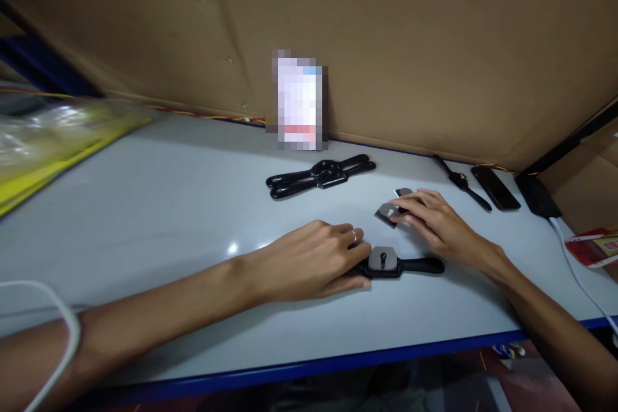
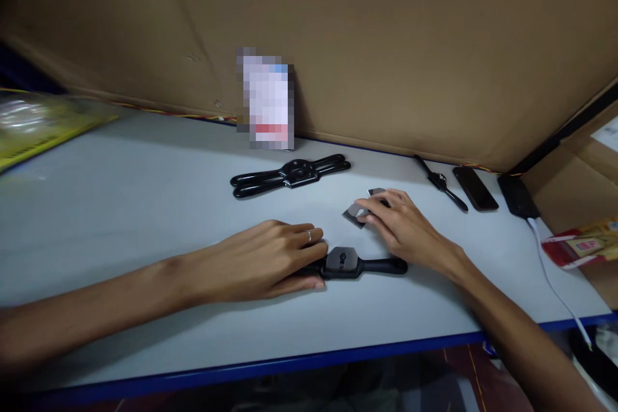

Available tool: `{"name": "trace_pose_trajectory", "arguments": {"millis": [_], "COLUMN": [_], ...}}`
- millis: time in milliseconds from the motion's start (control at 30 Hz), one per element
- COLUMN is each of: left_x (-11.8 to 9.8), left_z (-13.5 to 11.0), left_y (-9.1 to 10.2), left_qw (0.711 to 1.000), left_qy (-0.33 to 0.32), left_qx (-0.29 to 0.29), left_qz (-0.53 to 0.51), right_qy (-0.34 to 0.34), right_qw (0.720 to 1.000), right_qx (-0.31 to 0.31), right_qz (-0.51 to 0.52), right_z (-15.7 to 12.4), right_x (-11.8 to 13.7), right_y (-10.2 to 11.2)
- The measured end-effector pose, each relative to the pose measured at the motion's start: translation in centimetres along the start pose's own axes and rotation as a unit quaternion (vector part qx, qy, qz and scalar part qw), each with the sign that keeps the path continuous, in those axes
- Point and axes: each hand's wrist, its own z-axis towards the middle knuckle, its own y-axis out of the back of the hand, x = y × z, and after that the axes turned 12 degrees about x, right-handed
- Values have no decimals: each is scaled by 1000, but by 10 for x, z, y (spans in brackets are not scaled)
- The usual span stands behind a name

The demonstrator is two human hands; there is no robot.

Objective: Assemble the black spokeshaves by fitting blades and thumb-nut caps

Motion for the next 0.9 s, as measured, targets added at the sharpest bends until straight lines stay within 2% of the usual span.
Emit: {"name": "trace_pose_trajectory", "arguments": {"millis": [133, 233, 300, 367, 433, 500, 600, 733, 900], "left_x": [1, 2, 2, 2, 1, 2, 2, 2, 2], "left_z": [0, -1, -2, -3, -3, -3, -3, -4, -3], "left_y": [-1, -1, -1, -1, 0, 0, 0, -2, -1], "left_qw": [1000, 1000, 1000, 1000, 1000, 1000, 1000, 1000, 1000], "left_qy": [1, -2, -3, -5, -8, -11, -15, -13, -10], "left_qx": [7, 5, 8, 8, 4, 1, -2, -1, -3], "left_qz": [3, -1, -3, -8, -13, -16, -22, -25, -26], "right_qy": [30, 18, -21, -87, -163, -219, -252, -241, -229], "right_qw": [999, 1000, 998, 991, 980, 972, 967, 961, 956], "right_qx": [16, 3, -37, -87, -105, -78, 11, 126, 165], "right_qz": [-4, -26, -39, -45, -44, -43, -46, -43, -72], "right_z": [-3, -7, -9, -12, -15, -19, -26, -30, -24], "right_x": [0, -4, -7, -12, -17, -23, -32, -38, -28], "right_y": [6, 11, 16, 25, 34, 43, 51, 51, 41]}}
